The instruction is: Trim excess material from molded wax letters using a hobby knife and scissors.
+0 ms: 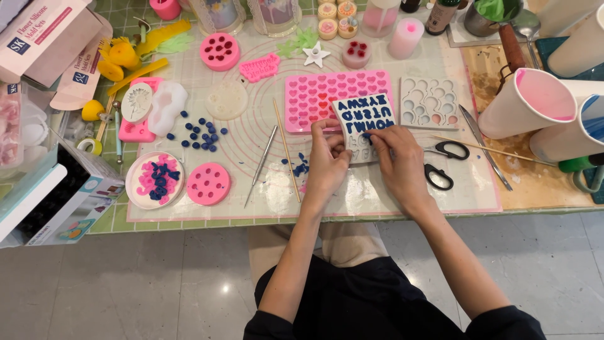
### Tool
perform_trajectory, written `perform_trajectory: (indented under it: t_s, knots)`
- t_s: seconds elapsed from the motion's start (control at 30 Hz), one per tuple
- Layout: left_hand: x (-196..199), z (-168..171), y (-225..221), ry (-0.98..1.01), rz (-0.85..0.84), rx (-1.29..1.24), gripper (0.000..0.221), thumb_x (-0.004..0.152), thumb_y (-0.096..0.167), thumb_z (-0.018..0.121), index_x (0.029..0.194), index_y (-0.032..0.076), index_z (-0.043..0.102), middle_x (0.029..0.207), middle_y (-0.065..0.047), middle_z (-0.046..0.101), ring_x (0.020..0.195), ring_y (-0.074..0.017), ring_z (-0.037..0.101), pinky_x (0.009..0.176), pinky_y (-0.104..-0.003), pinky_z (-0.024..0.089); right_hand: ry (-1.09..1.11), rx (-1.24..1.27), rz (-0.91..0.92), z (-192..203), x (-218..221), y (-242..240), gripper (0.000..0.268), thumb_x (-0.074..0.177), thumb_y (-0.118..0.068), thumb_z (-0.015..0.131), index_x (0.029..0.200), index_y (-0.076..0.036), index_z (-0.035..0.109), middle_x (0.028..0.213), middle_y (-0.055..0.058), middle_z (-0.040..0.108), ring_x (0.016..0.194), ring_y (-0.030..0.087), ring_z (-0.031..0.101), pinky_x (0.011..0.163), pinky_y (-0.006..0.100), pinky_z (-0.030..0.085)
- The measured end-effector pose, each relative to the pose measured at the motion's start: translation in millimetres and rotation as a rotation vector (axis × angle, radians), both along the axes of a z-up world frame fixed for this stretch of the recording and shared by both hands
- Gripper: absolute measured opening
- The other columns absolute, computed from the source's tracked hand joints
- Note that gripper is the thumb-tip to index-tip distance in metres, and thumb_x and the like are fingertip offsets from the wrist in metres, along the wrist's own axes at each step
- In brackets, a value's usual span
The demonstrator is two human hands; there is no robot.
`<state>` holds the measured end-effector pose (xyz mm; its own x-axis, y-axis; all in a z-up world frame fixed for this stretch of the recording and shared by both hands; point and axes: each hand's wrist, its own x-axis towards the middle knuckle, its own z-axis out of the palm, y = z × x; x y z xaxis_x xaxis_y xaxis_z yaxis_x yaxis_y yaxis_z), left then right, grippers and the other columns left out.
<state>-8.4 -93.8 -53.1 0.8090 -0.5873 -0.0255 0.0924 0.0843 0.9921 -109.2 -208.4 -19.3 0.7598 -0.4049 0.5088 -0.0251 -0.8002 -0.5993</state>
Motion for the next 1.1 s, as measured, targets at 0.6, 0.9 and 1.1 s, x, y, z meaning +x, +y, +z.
perform_trajectory:
  t_s: [0.6,0.9,1.1]
  knots:
    - [-8.0,45.6,48.0,-0.303,0.169,0.126,0.015,0.09,0.018,0.077,0.099,0.005,0.075,0.087,-0.002,0.074,0.066,-0.0094,0.059,0.058,-0.025,0.046,0.127,0.914,0.324,-18.2,13.1,-1.0,0.024,0.106,-0.018,0.061,0.111,0.003,0.072,0.092,0.002,0.071,0.078,0.006,0.059,0.073,0.02,0.049]
    - [4.7,4.3,63.1,0.087,0.144,-0.306,0.014,0.097,0.014,0.073,0.103,0.001,0.073,0.091,0.0,0.071,0.081,-0.0034,0.062,0.073,-0.021,0.049,0.071,1.005,0.409,-9.9,25.2,38.6,0.021,0.099,-0.012,0.066,0.117,0.0,0.067,0.098,0.002,0.073,0.087,0.007,0.066,0.078,0.023,0.054]
    - [-6.0,-0.4,65.4,0.072,0.193,-0.28,0.013,0.099,0.012,0.071,0.104,0.0,0.071,0.088,0.0,0.07,0.078,-0.003,0.061,0.069,-0.02,0.048,-0.007,0.967,0.373,-24.3,32.0,46.0,0.02,0.1,-0.009,0.068,0.117,0.002,0.069,0.1,0.003,0.072,0.088,0.008,0.064,0.079,0.024,0.053]
